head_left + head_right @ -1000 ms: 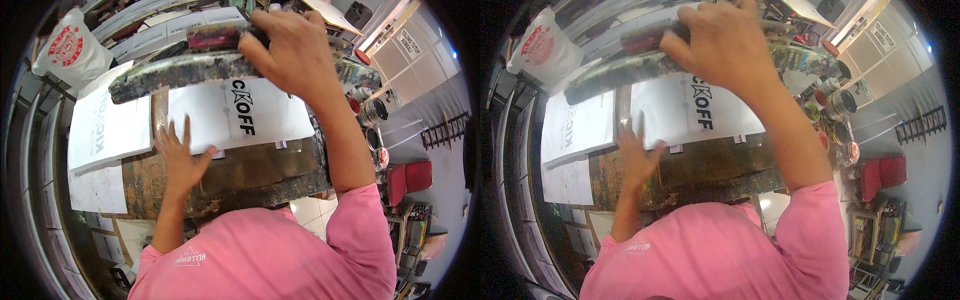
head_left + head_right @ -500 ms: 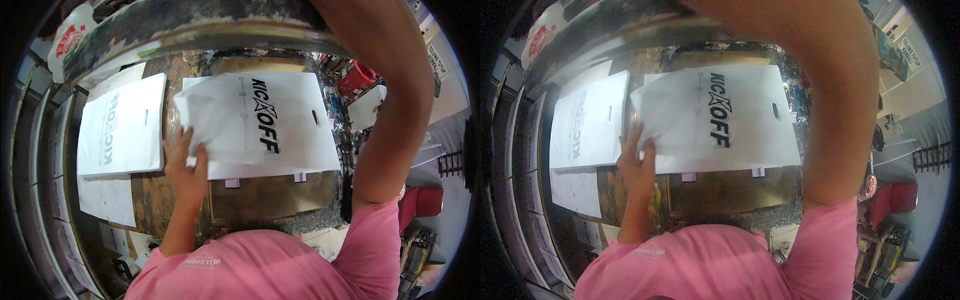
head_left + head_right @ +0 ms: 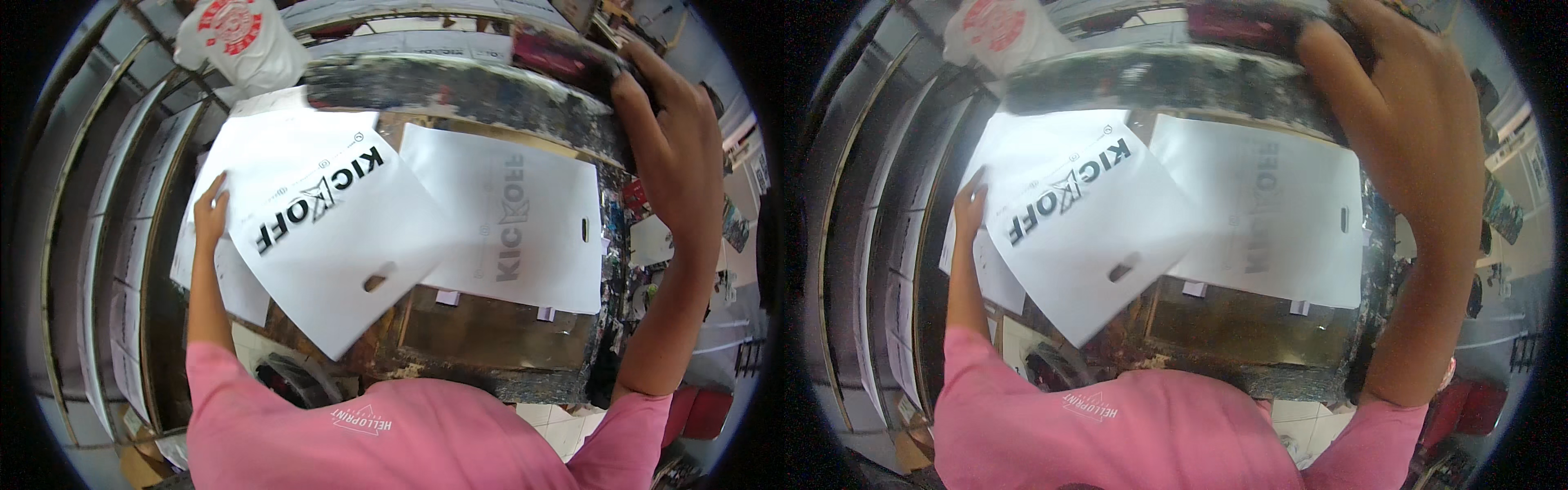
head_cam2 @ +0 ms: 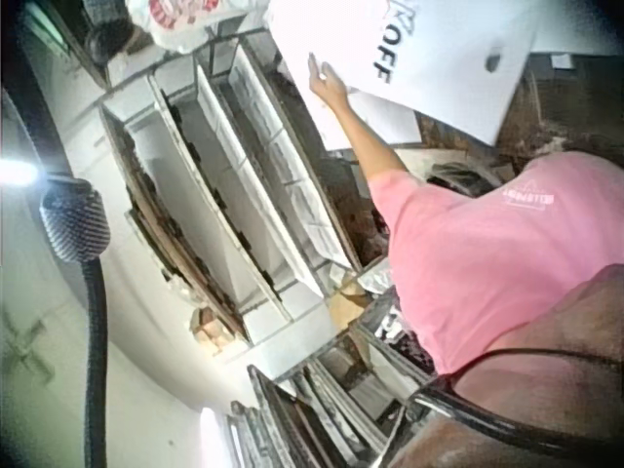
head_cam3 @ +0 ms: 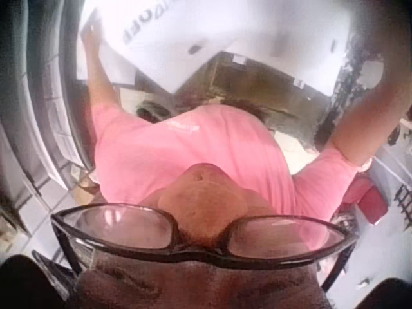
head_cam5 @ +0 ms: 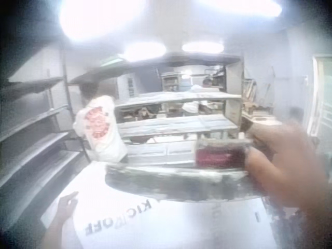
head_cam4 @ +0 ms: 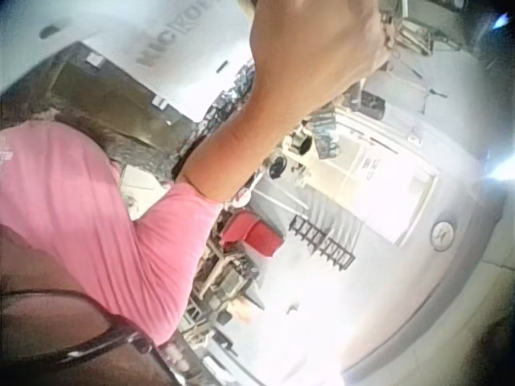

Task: The person places white plastic bags one by one onto a screen-printing station, pulls a squeegee across the mesh to apply black ink, and then removes each printed bag.

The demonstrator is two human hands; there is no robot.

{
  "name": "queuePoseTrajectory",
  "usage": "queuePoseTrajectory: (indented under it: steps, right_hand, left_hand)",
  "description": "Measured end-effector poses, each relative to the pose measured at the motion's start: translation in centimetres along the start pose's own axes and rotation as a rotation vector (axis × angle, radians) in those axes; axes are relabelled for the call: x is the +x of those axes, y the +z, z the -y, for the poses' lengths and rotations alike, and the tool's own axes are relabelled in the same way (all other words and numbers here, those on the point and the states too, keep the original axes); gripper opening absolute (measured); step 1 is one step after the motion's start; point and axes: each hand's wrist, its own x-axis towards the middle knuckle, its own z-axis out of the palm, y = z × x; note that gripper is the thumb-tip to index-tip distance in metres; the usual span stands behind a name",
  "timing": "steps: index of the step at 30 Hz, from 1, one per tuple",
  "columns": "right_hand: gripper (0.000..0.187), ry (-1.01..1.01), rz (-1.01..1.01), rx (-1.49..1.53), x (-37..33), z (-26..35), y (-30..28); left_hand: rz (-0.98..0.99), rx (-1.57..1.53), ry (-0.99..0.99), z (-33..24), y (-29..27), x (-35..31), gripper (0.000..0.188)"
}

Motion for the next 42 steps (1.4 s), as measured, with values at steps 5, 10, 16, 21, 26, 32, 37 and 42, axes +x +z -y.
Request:
queuePoseTrajectory:
  steps: [5, 10, 16, 21, 26, 32, 37, 42]
  right_hand:
    - [0.053, 0.064, -0.124, 0.045, -1.2, 2.1, -0.5]
    - [0.067, 0.264, 0.070, 0.043, -5.6, 4.6, -1.0]
    - [0.036, -0.008, 0.675, 0.296, -17.2, 8.3, 1.8]
    - [0.043, 0.147, 0.718, 0.449, -26.5, 11.1, 7.3]
    - [0.049, 0.103, 0.642, 0.393, -24.5, 9.5, 13.4]
    - [0.037, 0.055, 0.429, 0.322, -16.0, 1.9, 27.0]
    - [0.040, 0.018, 0.471, 0.263, -7.6, -4.9, 35.4]
    - [0.047, 0.005, 0.593, 0.267, -2.0, -8.5, 37.7]
  left_hand:
    - [-0.081, 0.528, -0.337, 5.7, -2.4, 5.0, 0.067]
    - [0.292, -0.374, 0.202, -15.7, 2.6, -3.7, 0.091]
    - [0.666, -2.000, -0.631, -28.5, 6.9, -22.6, 0.104]
    - [0.721, -1.807, -0.977, -25.2, 12.6, -26.7, 0.105]
    - [0.654, -1.553, -0.992, -25.1, 13.6, -27.4, 0.109]
    - [0.654, -1.563, -1.022, -24.8, 13.2, -27.5, 0.109]
    - [0.656, -1.484, -0.985, -24.4, 12.3, -27.7, 0.120]
    - [0.536, -1.612, -0.919, -23.5, 12.2, -29.0, 0.113]
